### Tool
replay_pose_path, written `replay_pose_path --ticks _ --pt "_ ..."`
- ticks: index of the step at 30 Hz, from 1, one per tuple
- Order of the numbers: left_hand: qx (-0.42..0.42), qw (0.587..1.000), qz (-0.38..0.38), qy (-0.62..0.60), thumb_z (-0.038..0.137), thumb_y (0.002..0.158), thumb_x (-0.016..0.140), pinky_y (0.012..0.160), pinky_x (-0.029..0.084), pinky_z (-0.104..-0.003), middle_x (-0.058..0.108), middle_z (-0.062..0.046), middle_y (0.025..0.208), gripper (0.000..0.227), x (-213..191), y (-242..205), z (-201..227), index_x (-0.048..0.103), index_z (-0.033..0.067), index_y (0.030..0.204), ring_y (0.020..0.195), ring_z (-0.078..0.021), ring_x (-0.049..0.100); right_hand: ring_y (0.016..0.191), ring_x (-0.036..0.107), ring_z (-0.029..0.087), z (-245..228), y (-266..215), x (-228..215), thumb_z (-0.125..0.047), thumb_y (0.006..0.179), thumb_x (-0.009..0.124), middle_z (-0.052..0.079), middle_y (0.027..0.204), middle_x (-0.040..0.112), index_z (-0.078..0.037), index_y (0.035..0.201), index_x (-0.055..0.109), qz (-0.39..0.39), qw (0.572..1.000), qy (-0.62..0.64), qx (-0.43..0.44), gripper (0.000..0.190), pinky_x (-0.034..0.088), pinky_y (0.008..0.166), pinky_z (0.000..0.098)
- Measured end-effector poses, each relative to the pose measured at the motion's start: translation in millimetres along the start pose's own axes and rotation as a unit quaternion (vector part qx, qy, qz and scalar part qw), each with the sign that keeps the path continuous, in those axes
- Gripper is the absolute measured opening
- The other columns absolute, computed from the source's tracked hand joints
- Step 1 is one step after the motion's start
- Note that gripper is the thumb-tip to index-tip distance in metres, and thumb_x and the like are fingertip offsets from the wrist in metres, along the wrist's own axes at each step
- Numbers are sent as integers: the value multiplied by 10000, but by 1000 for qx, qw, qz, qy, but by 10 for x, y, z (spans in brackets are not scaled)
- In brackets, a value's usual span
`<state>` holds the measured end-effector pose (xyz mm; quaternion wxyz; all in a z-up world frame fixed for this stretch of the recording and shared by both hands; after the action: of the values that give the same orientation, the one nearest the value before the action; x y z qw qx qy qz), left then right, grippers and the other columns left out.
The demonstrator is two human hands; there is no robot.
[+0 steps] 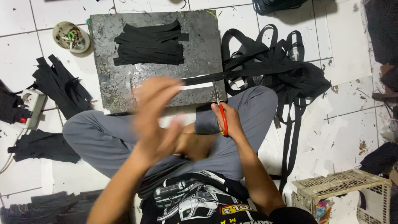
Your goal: Cutting black leather strips to a specific length using scissors and a guide strip
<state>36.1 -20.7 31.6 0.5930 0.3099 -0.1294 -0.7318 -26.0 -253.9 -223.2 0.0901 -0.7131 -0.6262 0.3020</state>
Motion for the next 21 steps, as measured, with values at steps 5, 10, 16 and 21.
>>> replay_pose_path --ticks 5,10,16,21 --pt "-77 950 -207 222 330 1014 580 1200 312 -486 485 -168 1514 618 1035 -724 -1390 417 56 1544 1446 -359 408 334 577 202 14 -55 44 -379 994 638 128 465 555 -27 901 691 1 1000 -15 6 368 450 320 264" --pt "-110 886 -327 309 472 1064 443 1283 97 -515 297 -133 1681 675 1442 -1073 -1843 309 106 1615 1569 -338 195 346 588 207 80 -85 77 -404 995 621 137 476 576 -26 889 687 -5 1000 -17 13 398 459 325 261" --pt "-67 888 -288 353 494 1066 425 1284 72 -542 298 -53 1693 645 1449 -1164 -1860 340 169 1616 1575 -300 185 354 594 210 89 -54 67 -415 992 632 143 497 587 -5 942 692 -11 1000 -8 2 418 474 327 267" --pt "-72 889 -264 368 535 1063 407 1275 136 -526 293 -24 1693 650 1438 -1199 -1857 318 223 1626 1561 -301 211 356 595 218 -40 -67 53 -407 994 620 146 512 593 6 985 693 -3 1000 -8 20 419 475 315 275"
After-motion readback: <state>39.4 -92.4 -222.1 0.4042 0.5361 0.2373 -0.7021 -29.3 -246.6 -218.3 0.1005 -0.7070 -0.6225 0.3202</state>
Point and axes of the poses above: each hand's wrist, its own y-axis towards the middle knuckle, its own x-axis out of the palm, z = x × y, the point moved 5 cm from there along y, towards the middle knuckle
